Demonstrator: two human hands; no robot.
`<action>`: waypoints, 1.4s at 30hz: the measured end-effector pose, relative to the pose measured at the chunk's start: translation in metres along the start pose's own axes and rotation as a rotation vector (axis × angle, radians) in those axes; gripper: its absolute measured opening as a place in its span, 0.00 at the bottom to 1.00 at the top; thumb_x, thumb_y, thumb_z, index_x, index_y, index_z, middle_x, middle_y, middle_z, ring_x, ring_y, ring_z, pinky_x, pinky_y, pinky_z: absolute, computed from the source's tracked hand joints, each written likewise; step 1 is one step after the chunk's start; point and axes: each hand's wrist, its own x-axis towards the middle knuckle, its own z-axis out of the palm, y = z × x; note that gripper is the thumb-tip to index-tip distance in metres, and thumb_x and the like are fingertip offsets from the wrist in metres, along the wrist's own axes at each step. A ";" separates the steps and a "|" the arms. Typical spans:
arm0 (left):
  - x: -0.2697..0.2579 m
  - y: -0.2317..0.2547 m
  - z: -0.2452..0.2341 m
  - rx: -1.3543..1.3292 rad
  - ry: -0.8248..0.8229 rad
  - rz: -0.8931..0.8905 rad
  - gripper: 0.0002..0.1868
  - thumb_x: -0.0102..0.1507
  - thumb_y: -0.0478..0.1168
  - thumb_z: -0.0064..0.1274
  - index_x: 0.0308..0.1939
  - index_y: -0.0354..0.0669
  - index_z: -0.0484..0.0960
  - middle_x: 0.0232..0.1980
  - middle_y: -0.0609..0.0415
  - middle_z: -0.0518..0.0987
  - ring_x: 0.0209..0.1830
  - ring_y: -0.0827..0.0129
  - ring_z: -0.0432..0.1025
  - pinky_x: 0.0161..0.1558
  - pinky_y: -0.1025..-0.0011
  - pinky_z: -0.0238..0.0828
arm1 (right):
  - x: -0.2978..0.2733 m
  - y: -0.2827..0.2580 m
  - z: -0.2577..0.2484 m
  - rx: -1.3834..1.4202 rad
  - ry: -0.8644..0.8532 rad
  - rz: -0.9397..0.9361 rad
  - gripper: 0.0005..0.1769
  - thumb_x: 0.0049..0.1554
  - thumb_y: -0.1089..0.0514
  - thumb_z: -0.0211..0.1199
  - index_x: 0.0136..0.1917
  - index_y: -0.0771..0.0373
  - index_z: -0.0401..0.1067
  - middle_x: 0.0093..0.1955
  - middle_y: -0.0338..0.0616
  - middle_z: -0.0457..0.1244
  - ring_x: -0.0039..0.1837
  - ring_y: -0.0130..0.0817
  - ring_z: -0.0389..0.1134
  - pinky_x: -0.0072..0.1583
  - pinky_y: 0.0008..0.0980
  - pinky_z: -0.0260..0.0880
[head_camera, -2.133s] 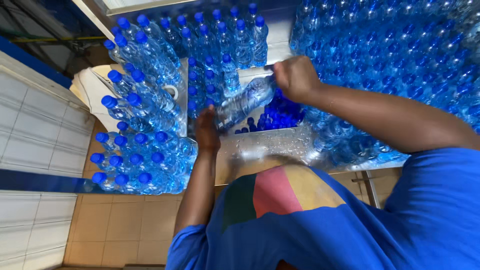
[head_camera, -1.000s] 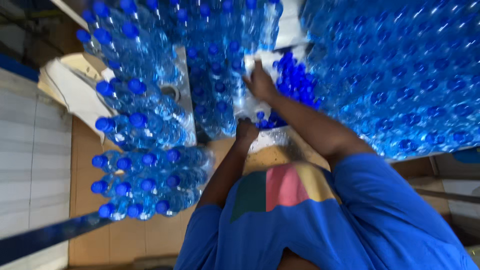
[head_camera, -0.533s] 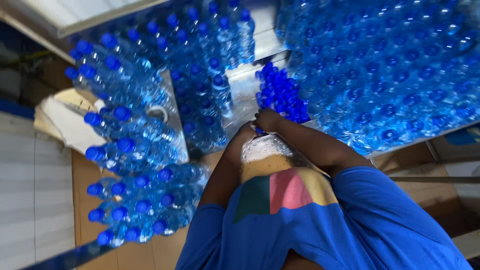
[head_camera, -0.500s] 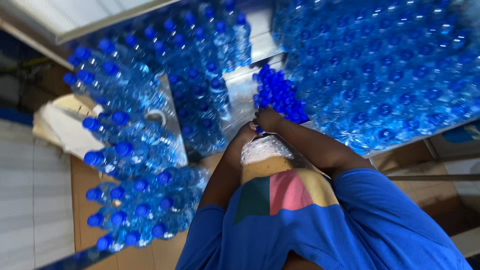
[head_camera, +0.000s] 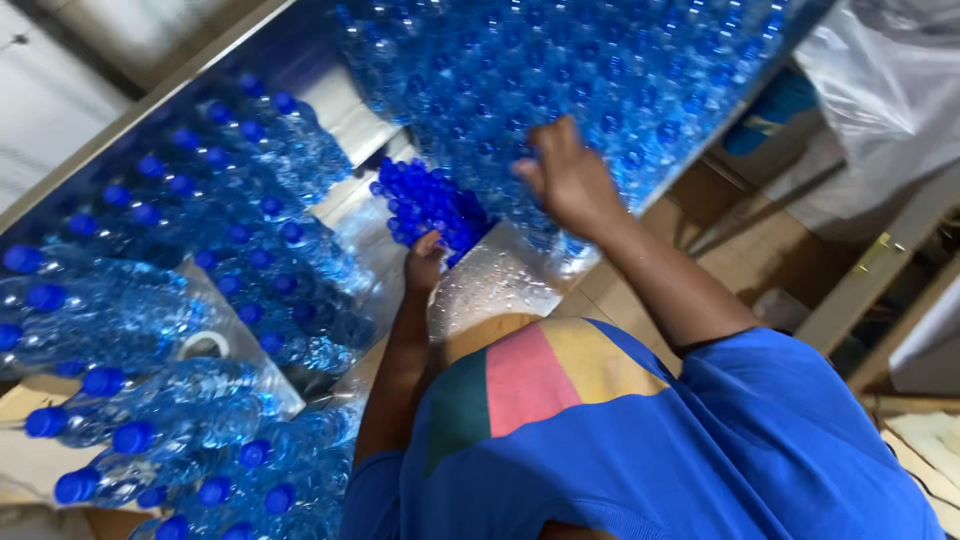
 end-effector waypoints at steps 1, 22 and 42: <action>0.003 -0.001 0.000 -0.082 0.022 -0.031 0.28 0.69 0.30 0.62 0.74 0.42 0.80 0.70 0.39 0.83 0.67 0.52 0.78 0.71 0.56 0.73 | -0.008 0.015 -0.014 -0.092 -0.021 0.086 0.20 0.75 0.44 0.56 0.65 0.63 0.66 0.60 0.59 0.59 0.45 0.74 0.73 0.45 0.68 0.76; -0.133 0.119 0.001 -0.911 -0.220 -0.423 0.51 0.66 0.79 0.53 0.81 0.48 0.72 0.77 0.41 0.77 0.72 0.39 0.74 0.62 0.32 0.72 | -0.068 -0.028 -0.003 0.213 -0.282 0.034 0.15 0.72 0.44 0.58 0.59 0.58 0.70 0.57 0.59 0.64 0.55 0.81 0.71 0.54 0.73 0.73; -0.188 0.290 -0.016 -0.409 0.756 0.254 0.20 0.68 0.49 0.58 0.60 0.46 0.82 0.49 0.47 0.83 0.45 0.62 0.81 0.39 0.64 0.86 | 0.084 -0.047 0.031 0.920 0.022 -0.457 0.16 0.74 0.62 0.56 0.61 0.63 0.85 0.49 0.53 0.77 0.53 0.55 0.79 0.56 0.46 0.77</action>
